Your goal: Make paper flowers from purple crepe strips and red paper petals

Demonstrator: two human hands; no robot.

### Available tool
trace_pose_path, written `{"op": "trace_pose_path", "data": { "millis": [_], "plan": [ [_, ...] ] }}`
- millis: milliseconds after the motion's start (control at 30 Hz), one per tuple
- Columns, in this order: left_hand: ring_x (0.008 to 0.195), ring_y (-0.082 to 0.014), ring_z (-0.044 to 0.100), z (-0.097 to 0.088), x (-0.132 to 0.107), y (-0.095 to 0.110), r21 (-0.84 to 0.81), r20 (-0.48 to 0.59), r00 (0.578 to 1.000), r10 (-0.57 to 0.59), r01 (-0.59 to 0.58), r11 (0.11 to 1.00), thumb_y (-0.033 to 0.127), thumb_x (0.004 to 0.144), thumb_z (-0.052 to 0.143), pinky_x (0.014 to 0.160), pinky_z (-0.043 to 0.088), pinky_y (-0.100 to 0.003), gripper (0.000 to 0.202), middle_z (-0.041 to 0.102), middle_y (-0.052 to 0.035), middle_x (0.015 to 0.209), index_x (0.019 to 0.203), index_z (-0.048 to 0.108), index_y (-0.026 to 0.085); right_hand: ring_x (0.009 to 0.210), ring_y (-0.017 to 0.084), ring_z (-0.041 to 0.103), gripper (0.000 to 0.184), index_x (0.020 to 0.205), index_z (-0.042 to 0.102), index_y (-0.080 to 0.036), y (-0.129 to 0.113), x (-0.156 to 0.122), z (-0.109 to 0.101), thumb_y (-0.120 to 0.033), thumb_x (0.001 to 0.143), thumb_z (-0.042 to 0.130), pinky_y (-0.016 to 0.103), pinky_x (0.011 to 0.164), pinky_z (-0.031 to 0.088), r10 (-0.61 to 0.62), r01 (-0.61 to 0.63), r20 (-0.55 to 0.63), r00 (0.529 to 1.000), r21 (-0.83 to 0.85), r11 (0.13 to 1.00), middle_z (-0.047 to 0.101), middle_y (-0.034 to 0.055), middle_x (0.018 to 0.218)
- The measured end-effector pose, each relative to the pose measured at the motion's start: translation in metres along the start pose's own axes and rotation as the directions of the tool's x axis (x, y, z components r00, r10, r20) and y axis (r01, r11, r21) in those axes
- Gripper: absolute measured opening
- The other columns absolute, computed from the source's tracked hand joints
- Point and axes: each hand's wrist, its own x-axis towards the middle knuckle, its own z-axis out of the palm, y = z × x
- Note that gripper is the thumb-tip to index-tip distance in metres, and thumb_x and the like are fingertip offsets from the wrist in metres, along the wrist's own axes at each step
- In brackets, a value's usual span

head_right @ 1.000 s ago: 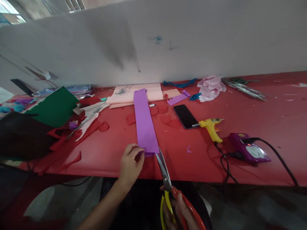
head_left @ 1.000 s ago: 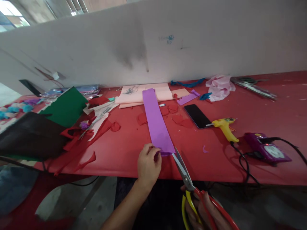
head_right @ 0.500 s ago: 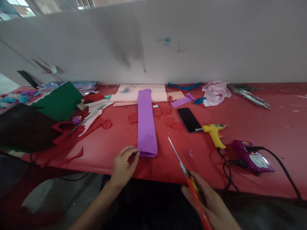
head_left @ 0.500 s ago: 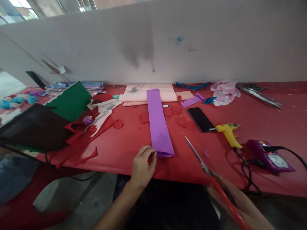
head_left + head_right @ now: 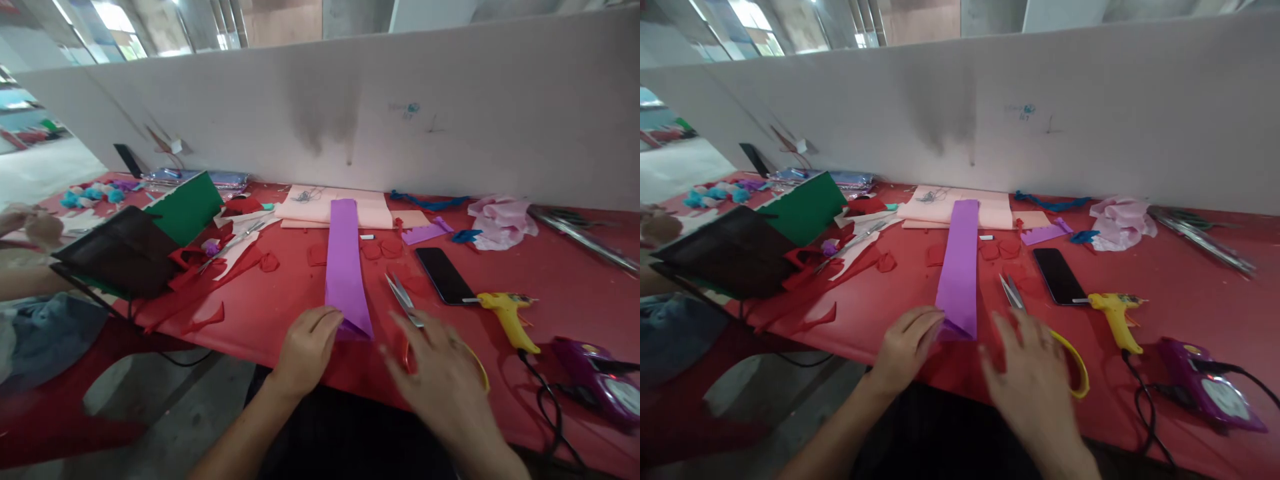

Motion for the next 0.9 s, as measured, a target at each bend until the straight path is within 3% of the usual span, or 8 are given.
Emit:
{"op": "trace_pose_path", "data": {
  "millis": [67, 167, 300, 467, 567, 733, 800, 900],
  "plan": [
    [0.095, -0.0202, 0.066, 0.003, 0.001, 0.007, 0.025, 0.010, 0.997, 0.070, -0.071, 0.997, 0.011, 0.090, 0.050, 0.087, 0.057, -0.037, 0.023, 0.071, -0.0083, 0.103, 0.108, 0.064, 0.016, 0.115, 0.036, 0.051, 0.049, 0.130, 0.052, -0.019, -0.023, 0.008, 0.005, -0.034, 0.083, 0.057, 0.053, 0.090, 0.045, -0.076, 0.078, -0.016, 0.997, 0.182, 0.980, 0.056, 0.0161, 0.128],
    [0.096, -0.0187, 0.065, 0.004, 0.005, 0.016, -0.010, -0.011, 0.996, 0.084, -0.084, 0.996, 0.009, 0.089, 0.052, 0.089, 0.056, -0.035, 0.023, 0.071, -0.0077, 0.103, 0.108, 0.064, 0.015, 0.117, 0.037, 0.049, 0.056, 0.137, 0.044, -0.018, -0.040, 0.017, 0.023, -0.020, 0.082, 0.055, 0.054, 0.091, 0.044, -0.003, 0.023, -0.070, 0.998, 0.288, 0.957, 0.053, 0.0179, 0.131],
    [0.095, -0.0149, 0.064, -0.007, 0.010, 0.018, -0.116, -0.138, 0.988, -0.065, 0.049, 0.992, 0.005, 0.086, 0.057, 0.089, 0.055, -0.029, 0.022, 0.070, -0.0053, 0.098, 0.102, 0.064, 0.018, 0.103, 0.031, 0.059, 0.063, 0.136, 0.044, -0.017, -0.028, 0.023, 0.044, -0.005, 0.075, 0.048, 0.045, 0.083, 0.049, 0.093, -0.038, -0.142, 0.986, 0.348, 0.937, 0.061, 0.0160, 0.118],
    [0.089, -0.0146, 0.065, -0.028, 0.003, 0.004, -0.106, -0.227, 0.968, -0.109, 0.087, 0.991, 0.003, 0.084, 0.056, 0.084, 0.056, -0.027, 0.024, 0.069, -0.0046, 0.091, 0.099, 0.064, 0.020, 0.094, 0.026, 0.059, 0.044, 0.116, 0.061, -0.021, -0.002, 0.015, 0.039, -0.001, 0.080, 0.049, 0.044, 0.088, 0.044, -0.071, 0.163, -0.386, 0.920, 0.213, 0.963, 0.069, 0.0085, 0.098],
    [0.089, -0.0151, 0.066, -0.031, -0.020, -0.003, -0.079, -0.165, 0.982, -0.092, 0.080, 0.994, 0.003, 0.084, 0.057, 0.084, 0.056, -0.028, 0.026, 0.069, -0.0047, 0.093, 0.102, 0.063, 0.021, 0.094, 0.024, 0.056, 0.034, 0.109, 0.065, -0.021, 0.007, -0.001, 0.032, -0.003, 0.083, 0.052, 0.042, 0.088, 0.042, -0.200, 0.288, -0.393, 0.898, 0.180, 0.940, 0.070, 0.0077, 0.097],
    [0.084, -0.0139, 0.068, -0.030, -0.059, -0.005, -0.121, 0.068, 0.992, -0.111, 0.119, 0.986, 0.008, 0.086, 0.055, 0.078, 0.058, -0.023, 0.025, 0.071, -0.0021, 0.091, 0.101, 0.064, 0.025, 0.094, 0.023, 0.057, 0.031, 0.103, 0.070, -0.021, 0.013, -0.026, 0.032, -0.007, 0.087, 0.048, 0.040, 0.089, 0.041, -0.260, 0.317, -0.299, 0.918, 0.160, 0.935, 0.072, 0.0064, 0.095],
    [0.082, -0.0143, 0.069, -0.033, -0.055, -0.009, -0.156, 0.187, 0.977, -0.104, 0.134, 0.979, 0.014, 0.086, 0.058, 0.075, 0.058, -0.023, 0.020, 0.072, -0.0018, 0.091, 0.100, 0.065, 0.027, 0.091, 0.022, 0.059, 0.030, 0.101, 0.070, -0.022, 0.017, -0.031, 0.036, -0.008, 0.086, 0.049, 0.039, 0.088, 0.042, -0.251, 0.310, -0.302, 0.919, 0.166, 0.936, 0.072, 0.0055, 0.094],
    [0.084, -0.0165, 0.069, -0.030, -0.021, -0.031, -0.151, 0.272, 0.950, -0.151, 0.197, 0.969, 0.024, 0.084, 0.063, 0.076, 0.057, -0.026, 0.017, 0.072, -0.0029, 0.092, 0.101, 0.068, 0.027, 0.089, 0.021, 0.065, 0.034, 0.105, 0.070, -0.025, 0.022, -0.038, 0.046, -0.007, 0.082, 0.052, 0.036, 0.086, 0.047, -0.258, 0.326, -0.315, 0.913, 0.185, 0.927, 0.073, 0.0038, 0.096]
  ]
}}
